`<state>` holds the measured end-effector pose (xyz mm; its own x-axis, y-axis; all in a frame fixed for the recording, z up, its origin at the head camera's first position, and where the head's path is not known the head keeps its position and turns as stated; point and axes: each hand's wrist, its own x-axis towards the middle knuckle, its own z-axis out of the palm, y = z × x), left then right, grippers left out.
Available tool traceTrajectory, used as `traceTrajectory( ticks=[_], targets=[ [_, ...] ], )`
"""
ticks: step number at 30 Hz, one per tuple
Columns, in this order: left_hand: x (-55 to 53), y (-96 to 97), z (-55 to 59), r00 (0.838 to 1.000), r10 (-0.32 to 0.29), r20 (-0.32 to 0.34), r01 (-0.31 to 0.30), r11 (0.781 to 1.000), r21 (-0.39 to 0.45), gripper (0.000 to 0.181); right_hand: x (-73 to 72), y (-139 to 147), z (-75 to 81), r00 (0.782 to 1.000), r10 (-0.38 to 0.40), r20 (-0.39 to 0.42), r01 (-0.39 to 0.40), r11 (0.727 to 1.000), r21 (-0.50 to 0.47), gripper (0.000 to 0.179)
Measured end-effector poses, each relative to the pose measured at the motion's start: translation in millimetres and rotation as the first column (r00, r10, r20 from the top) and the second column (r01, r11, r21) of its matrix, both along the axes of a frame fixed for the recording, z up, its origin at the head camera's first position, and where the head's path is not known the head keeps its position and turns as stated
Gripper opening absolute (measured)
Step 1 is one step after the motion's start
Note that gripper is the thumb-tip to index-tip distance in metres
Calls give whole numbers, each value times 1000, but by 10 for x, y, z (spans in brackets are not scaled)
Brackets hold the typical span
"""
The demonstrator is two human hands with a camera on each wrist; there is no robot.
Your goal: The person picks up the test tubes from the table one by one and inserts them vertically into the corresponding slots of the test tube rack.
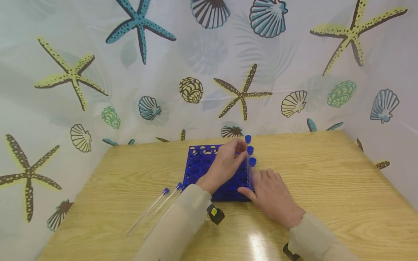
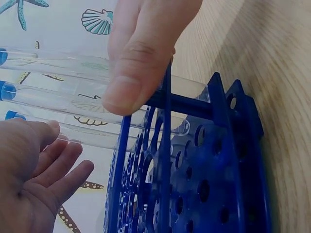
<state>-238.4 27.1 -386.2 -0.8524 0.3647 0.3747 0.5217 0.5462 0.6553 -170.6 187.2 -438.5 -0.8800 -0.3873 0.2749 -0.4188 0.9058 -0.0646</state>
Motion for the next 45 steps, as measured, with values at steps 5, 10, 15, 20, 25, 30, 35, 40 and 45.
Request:
traceTrajectory(
  ticks=[5,10,15,20,25,30,35,40,45],
  targets=[
    [25,-35,26,1000,13,0,-13,998,-55,23,6,1,1,1000,1,-5,-1,1000,-4,67],
    [65,-131,102,1000,17,14,-15,997,-77,31,6,3,6,1000,0,-2,0,1000,-8,64],
    [135,-302,175,996,27,80,-23,998,-51,36,-4,-2,0,1000,-2,8,2,1000,-15,65],
    [179,-538,225,997,34,75,-32,999,-34,36,-32,-5,15,1000,2,11,-2,1000,-25,64],
    [235,-785,236,999,43,26,-42,999,-32,32,-49,-11,26,1000,8,25,-7,999,-34,66],
    [291,-1032,252,998,58,12,-57,998,-21,28,-46,-17,32,999,-1,47,3,1000,-30,62],
    [365,-1273,271,993,115,-23,-115,993,-22,26,-28,-25,53,999,-6,48,8,1000,-30,58],
    [435,-1492,279,983,181,-38,-181,983,-16,26,-16,-34,76,998,-14,61,15,1000,-26,57],
    [469,-1697,211,978,207,-41,-207,978,3,25,-12,-32,78,998,-14,58,15,1000,-21,58]
  ],
)
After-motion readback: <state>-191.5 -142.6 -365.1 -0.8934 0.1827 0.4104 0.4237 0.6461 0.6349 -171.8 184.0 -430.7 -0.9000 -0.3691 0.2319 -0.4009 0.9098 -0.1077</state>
